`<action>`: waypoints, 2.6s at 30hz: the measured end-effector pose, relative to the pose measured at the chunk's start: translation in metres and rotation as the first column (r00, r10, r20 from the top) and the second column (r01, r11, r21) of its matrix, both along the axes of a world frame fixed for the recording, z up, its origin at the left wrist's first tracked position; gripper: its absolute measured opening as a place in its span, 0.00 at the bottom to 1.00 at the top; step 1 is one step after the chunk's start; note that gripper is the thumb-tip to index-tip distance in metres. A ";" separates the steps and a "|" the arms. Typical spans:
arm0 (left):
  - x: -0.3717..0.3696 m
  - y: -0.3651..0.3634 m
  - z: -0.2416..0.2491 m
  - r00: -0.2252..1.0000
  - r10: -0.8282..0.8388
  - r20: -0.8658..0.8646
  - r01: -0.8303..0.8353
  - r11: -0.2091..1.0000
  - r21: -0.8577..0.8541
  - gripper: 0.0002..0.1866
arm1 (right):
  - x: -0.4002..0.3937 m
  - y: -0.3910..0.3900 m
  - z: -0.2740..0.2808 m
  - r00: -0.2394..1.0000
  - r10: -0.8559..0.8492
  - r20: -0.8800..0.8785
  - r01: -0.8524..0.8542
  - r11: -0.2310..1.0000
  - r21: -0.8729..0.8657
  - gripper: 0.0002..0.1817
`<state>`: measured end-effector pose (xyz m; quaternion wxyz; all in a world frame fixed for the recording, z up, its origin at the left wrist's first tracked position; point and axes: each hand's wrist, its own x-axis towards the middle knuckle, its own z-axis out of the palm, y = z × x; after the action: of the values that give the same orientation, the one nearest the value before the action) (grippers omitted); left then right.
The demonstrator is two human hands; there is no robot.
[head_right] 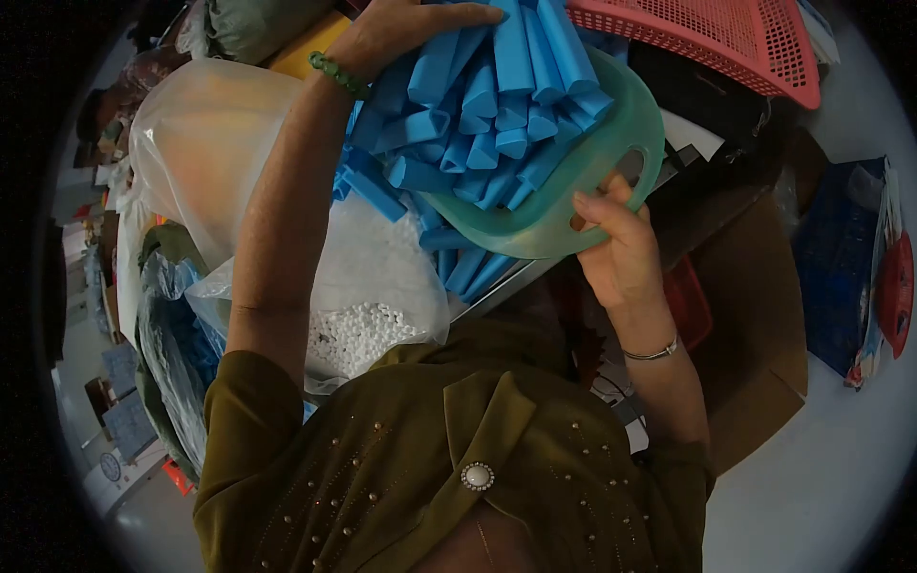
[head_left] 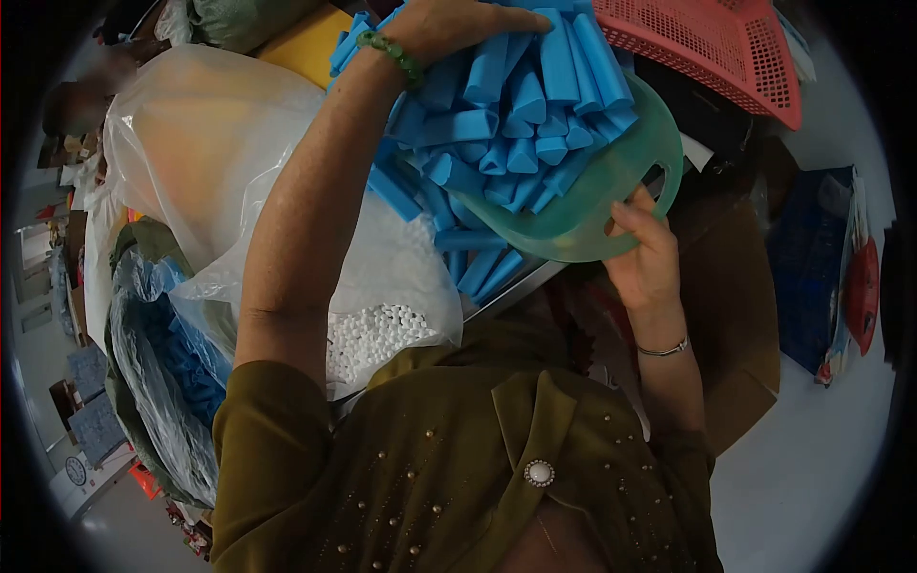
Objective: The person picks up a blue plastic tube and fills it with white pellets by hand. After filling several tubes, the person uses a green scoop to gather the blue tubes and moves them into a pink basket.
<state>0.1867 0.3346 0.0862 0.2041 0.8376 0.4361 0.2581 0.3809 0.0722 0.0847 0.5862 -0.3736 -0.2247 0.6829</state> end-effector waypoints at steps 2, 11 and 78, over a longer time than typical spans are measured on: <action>-0.001 -0.004 0.005 0.999 0.013 -0.029 -0.012 0.998 0.054 0.38 | -0.006 0.003 -0.016 0.999 -0.024 -0.045 0.026 0.999 0.035 0.26; 0.004 -0.049 0.026 0.982 0.101 -0.158 -0.065 0.973 0.221 0.36 | -0.025 -0.003 -0.049 0.987 -0.053 -0.150 0.065 0.995 0.075 0.27; -0.384 -0.648 0.144 -0.246 0.958 -0.145 -0.905 -0.281 -0.320 0.32 | -0.445 -0.124 0.059 -0.353 0.828 -0.436 -0.861 -0.106 0.497 0.13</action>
<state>-0.1973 -0.3136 0.2304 0.0871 0.1010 0.9392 0.3165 -0.0637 -0.0523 0.1433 -0.1042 0.1815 -0.1825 0.9607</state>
